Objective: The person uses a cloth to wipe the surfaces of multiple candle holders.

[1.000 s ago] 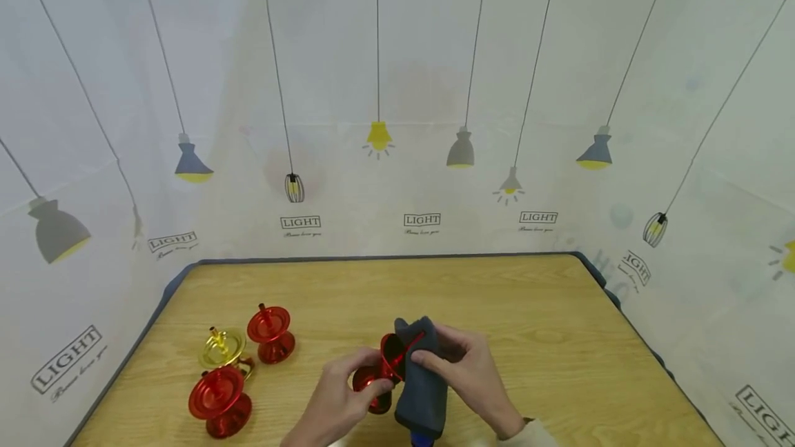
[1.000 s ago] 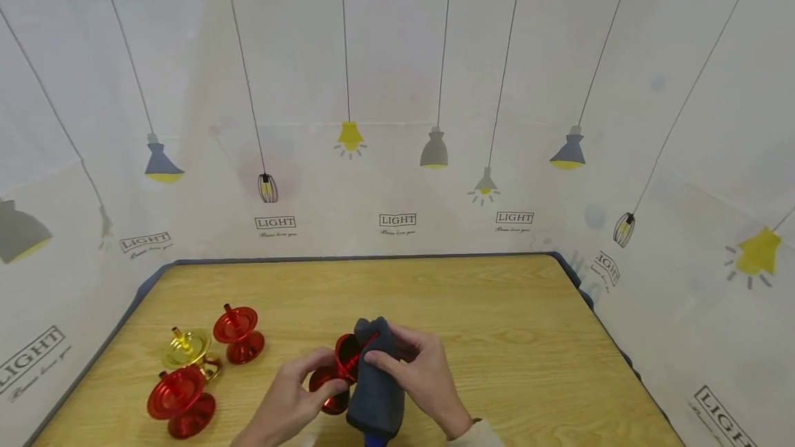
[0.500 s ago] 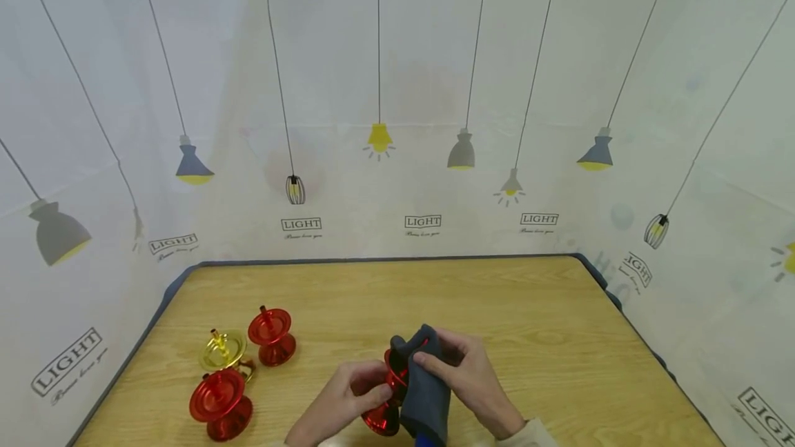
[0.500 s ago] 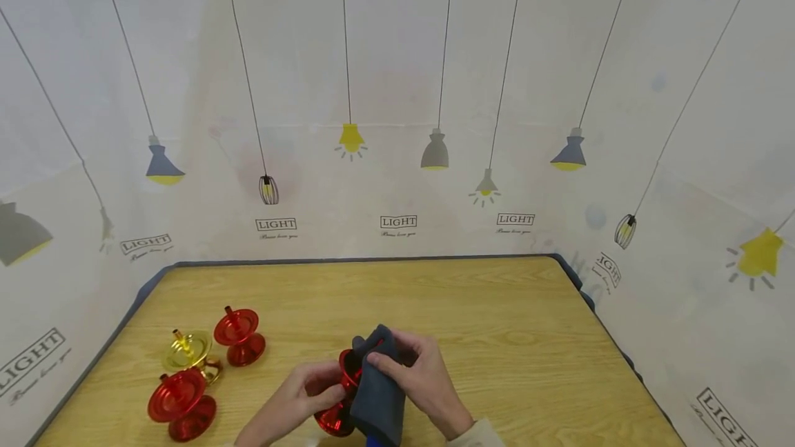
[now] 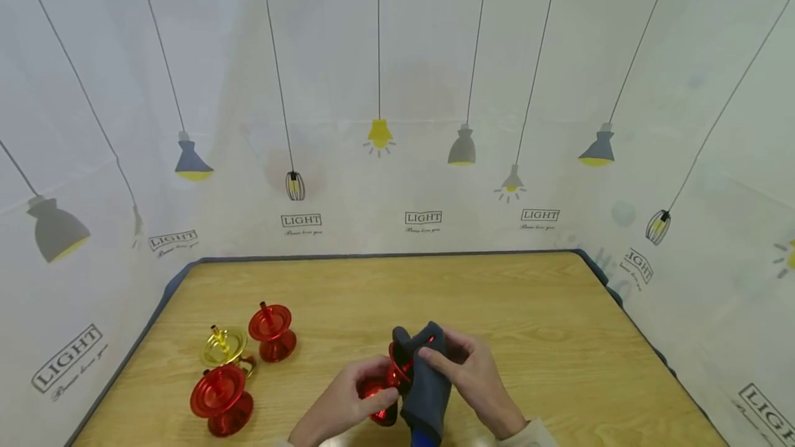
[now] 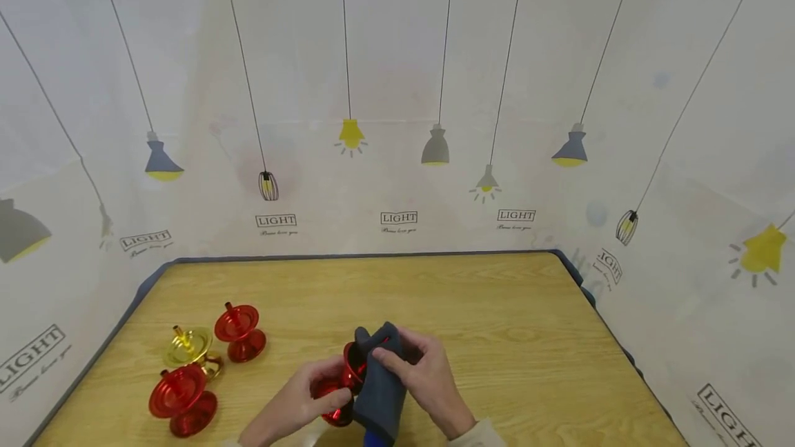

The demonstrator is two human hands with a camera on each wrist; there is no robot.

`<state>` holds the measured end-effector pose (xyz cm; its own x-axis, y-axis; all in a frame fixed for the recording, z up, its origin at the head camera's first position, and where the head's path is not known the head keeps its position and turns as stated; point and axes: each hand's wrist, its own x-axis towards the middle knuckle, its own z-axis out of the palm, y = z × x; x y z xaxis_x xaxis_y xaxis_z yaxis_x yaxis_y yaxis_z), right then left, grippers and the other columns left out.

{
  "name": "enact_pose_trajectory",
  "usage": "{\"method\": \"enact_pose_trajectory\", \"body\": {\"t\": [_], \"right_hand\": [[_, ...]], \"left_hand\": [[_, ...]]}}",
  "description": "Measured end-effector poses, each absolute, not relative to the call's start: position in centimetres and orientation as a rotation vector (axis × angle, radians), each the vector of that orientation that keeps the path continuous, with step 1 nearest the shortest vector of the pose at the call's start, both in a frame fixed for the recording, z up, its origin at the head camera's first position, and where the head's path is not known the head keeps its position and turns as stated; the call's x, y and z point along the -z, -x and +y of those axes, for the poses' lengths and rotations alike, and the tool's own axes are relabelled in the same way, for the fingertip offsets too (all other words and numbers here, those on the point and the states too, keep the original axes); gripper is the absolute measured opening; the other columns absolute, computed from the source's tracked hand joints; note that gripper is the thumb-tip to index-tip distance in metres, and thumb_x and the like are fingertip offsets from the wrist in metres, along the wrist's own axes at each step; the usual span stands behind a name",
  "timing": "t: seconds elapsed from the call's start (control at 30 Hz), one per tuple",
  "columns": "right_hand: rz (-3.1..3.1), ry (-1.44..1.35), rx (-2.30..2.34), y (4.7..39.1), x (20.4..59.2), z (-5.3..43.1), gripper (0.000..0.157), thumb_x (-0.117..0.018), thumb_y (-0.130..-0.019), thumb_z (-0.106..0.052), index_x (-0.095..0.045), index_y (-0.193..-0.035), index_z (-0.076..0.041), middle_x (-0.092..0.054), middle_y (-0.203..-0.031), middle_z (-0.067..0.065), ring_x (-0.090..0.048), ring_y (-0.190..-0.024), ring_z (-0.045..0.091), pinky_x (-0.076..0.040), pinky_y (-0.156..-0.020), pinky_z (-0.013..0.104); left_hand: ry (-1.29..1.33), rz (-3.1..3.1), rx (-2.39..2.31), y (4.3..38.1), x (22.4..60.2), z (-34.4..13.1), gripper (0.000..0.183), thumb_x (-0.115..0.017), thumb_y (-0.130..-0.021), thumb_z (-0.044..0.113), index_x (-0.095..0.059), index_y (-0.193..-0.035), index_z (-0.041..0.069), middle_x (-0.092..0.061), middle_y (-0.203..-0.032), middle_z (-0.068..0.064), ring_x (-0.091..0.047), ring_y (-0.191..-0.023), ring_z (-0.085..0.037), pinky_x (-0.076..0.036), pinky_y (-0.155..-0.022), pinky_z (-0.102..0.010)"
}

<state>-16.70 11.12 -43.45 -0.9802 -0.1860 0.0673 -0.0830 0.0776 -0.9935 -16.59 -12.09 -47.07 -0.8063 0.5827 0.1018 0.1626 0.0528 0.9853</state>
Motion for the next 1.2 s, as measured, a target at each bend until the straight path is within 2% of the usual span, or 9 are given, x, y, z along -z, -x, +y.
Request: {"method": "enact_pose_trajectory", "body": {"t": [0.13,0.27,0.4,0.53,0.77,0.87,0.97,1.03,1.2], "right_hand": [[2.297,0.107,2.161,16.6,43.5,10.5,0.041,-0.079,-0.089,-0.019,-0.070,-0.126,-0.003,-0.074,-0.110,0.013,-0.068,-0.088,0.016,-0.057,-0.074,0.026],[2.303,0.036,2.230,16.6,43.6,10.0,0.046,-0.081,-0.088,-0.020,-0.069,-0.128,-0.002,-0.074,-0.113,0.016,-0.069,-0.089,0.017,-0.058,-0.073,0.026],[2.265,0.006,2.253,16.7,43.9,10.1,0.044,-0.079,-0.089,-0.019,-0.069,-0.128,-0.001,-0.074,-0.113,0.016,-0.071,-0.088,0.017,-0.058,-0.075,0.026],[2.209,0.001,2.276,16.8,44.3,10.5,0.041,-0.077,-0.091,-0.015,-0.068,-0.128,-0.001,-0.074,-0.112,0.015,-0.071,-0.089,0.017,-0.058,-0.076,0.027],[2.130,0.054,2.295,16.8,44.1,10.9,0.042,-0.076,-0.090,-0.013,-0.067,-0.129,0.000,-0.073,-0.115,0.017,-0.071,-0.092,0.019,-0.058,-0.079,0.028],[2.107,0.080,2.293,16.8,44.0,11.0,0.043,-0.076,-0.090,-0.012,-0.066,-0.130,0.001,-0.072,-0.115,0.017,-0.070,-0.092,0.019,-0.058,-0.079,0.028],[2.105,0.120,2.277,16.8,44.0,11.1,0.041,-0.075,-0.091,-0.012,-0.066,-0.129,0.003,-0.072,-0.114,0.017,-0.070,-0.091,0.018,-0.057,-0.079,0.028],[2.121,0.161,2.252,16.8,44.1,11.1,0.040,-0.074,-0.092,-0.013,-0.066,-0.127,0.003,-0.072,-0.112,0.017,-0.069,-0.090,0.017,-0.057,-0.079,0.028],[2.144,0.221,2.211,16.9,44.5,11.0,0.039,-0.073,-0.093,-0.015,-0.067,-0.127,0.003,-0.072,-0.112,0.018,-0.069,-0.090,0.017,-0.057,-0.080,0.028]], "left_hand": [[-0.759,2.448,-1.778,15.8,47.1,-10.8,0.046,-0.076,-0.090,0.009,-0.059,-0.133,0.007,-0.070,-0.114,-0.013,-0.070,-0.098,-0.013,-0.057,-0.084,-0.022],[-0.780,2.845,-1.693,15.6,47.2,-9.7,0.050,-0.080,-0.079,-0.005,-0.060,-0.123,0.009,-0.072,-0.103,-0.004,-0.070,-0.090,-0.013,-0.059,-0.078,-0.025],[-0.813,3.009,-1.684,15.6,47.5,-9.3,0.046,-0.084,-0.074,-0.004,-0.063,-0.112,0.014,-0.071,-0.099,0.002,-0.068,-0.087,-0.008,-0.060,-0.076,-0.026],[-0.873,3.048,-1.714,15.7,47.5,-9.2,0.044,-0.086,-0.073,-0.001,-0.067,-0.108,0.016,-0.067,-0.099,0.005,-0.068,-0.087,-0.008,-0.060,-0.075,-0.026],[-0.804,2.787,-1.780,15.7,46.8,-9.9,0.032,-0.085,-0.082,0.015,-0.071,-0.111,0.016,-0.070,-0.101,0.001,-0.070,-0.090,-0.012,-0.059,-0.075,-0.022],[-0.719,2.567,-1.800,16.0,46.3,-10.4,0.029,-0.080,-0.089,0.024,-0.071,-0.113,0.012,-0.073,-0.104,-0.008,-0.071,-0.089,-0.009,-0.058,-0.076,-0.021],[-0.669,2.309,-1.848,16.6,46.2,-10.9,0.031,-0.073,-0.095,0.024,-0.071,-0.117,0.003,-0.073,-0.108,-0.016,-0.071,-0.089,-0.007,-0.058,-0.078,-0.023],[-0.626,2.143,-1.878,17.0,46.2,-11.2,0.032,-0.068,-0.098,0.022,-0.070,-0.118,-0.003,-0.075,-0.107,-0.014,-0.070,-0.088,-0.006,-0.057,-0.079,-0.023],[-0.563,1.861,-1.897,17.5,46.3,-11.9,0.043,-0.059,-0.102,0.025,-0.064,-0.117,-0.015,-0.073,-0.096,0.005,-0.065,-0.087,-0.006,-0.054,-0.081,-0.024]]}}
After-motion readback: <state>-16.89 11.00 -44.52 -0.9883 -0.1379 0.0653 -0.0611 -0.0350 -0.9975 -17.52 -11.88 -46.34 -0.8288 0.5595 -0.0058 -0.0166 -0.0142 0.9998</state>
